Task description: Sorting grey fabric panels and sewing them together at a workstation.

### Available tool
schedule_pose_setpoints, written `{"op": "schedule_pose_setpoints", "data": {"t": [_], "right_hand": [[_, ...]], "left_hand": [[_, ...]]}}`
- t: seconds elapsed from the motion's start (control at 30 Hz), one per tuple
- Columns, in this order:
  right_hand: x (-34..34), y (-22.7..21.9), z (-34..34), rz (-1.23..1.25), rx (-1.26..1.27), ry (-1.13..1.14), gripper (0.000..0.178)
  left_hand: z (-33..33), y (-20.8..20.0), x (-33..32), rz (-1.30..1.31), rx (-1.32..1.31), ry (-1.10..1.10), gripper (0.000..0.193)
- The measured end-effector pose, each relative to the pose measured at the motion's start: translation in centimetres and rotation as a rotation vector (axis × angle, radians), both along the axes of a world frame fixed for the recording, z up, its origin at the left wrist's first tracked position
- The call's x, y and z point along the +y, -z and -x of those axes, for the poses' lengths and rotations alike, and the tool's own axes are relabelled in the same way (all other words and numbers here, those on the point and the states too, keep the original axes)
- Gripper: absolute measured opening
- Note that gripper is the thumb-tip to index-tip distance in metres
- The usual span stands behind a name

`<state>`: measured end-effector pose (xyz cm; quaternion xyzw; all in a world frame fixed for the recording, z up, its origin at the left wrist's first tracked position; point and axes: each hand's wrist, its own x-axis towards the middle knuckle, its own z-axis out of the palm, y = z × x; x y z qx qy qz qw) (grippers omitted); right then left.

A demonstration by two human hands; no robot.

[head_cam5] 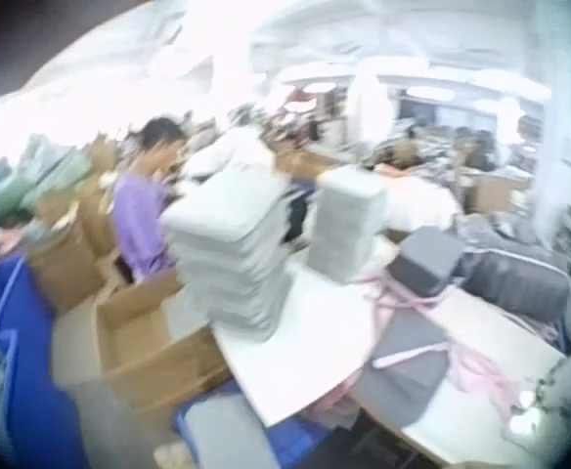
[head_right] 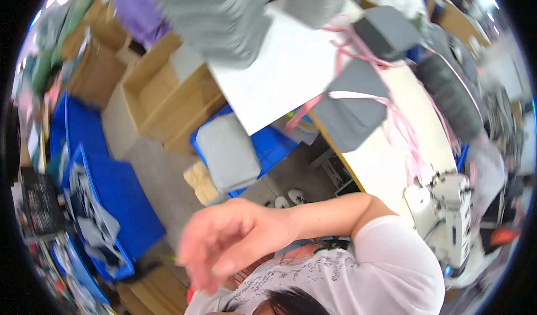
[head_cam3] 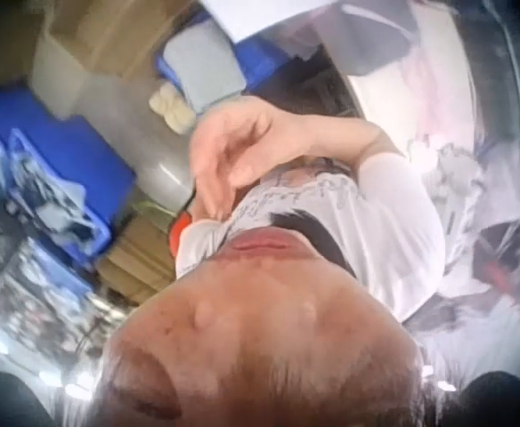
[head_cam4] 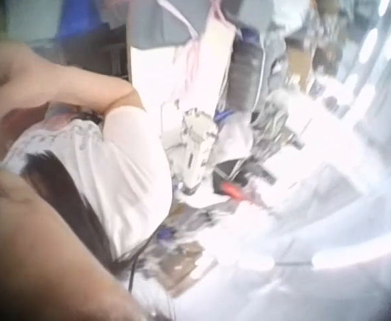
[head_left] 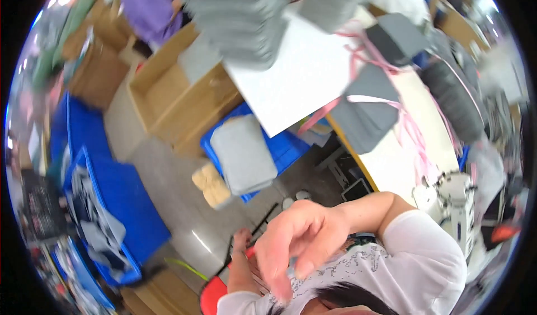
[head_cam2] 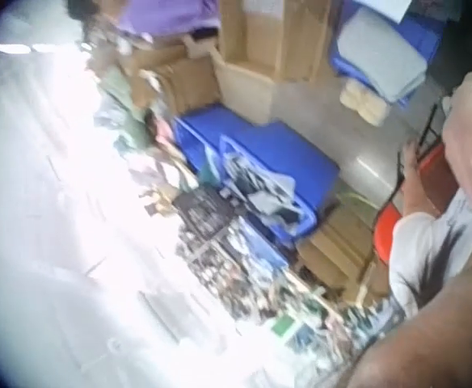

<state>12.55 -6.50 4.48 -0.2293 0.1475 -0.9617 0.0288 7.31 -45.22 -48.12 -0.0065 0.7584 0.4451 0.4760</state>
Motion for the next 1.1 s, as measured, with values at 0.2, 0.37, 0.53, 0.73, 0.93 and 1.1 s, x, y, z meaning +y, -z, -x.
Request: {"op": "schedule_pose_setpoints", "data": {"t": [0.2, 0.37, 0.53, 0.73, 0.93, 1.1], "right_hand": [[1.1, -10.7, -5.5, -0.045, 0.015, -0.162, 0.058], [1.7, -13.4, -9.1, -0.372, 0.304, 0.173, 0.054], [1.7, -15.4, -14.5, -0.310, 0.291, 0.303, 0.054], [3.6, -16.8, -19.7, -0.498, 0.401, 0.373, 0.051], [1.3, -15.7, -23.1, 0.164, 0.367, 0.341, 0.046], [2.6, -15.2, -25.8, 0.271, 0.405, 0.282, 0.046]], "left_hand": [[2.1, -1.1, 6.8, -0.261, -0.441, -0.028, 0.043], [7.1, -7.2, 10.8, -0.070, -0.366, 0.143, 0.028], [6.4, -16.9, 19.6, 0.080, -0.079, 0.277, 0.011], [6.4, -9.6, 20.5, -0.107, -0.291, 0.504, 0.015], [-0.3, -11.4, 26.6, -0.064, 0.073, 0.873, 0.019], [-0.9, -16.2, 29.1, 0.244, 0.030, 1.039, 0.034]]}}
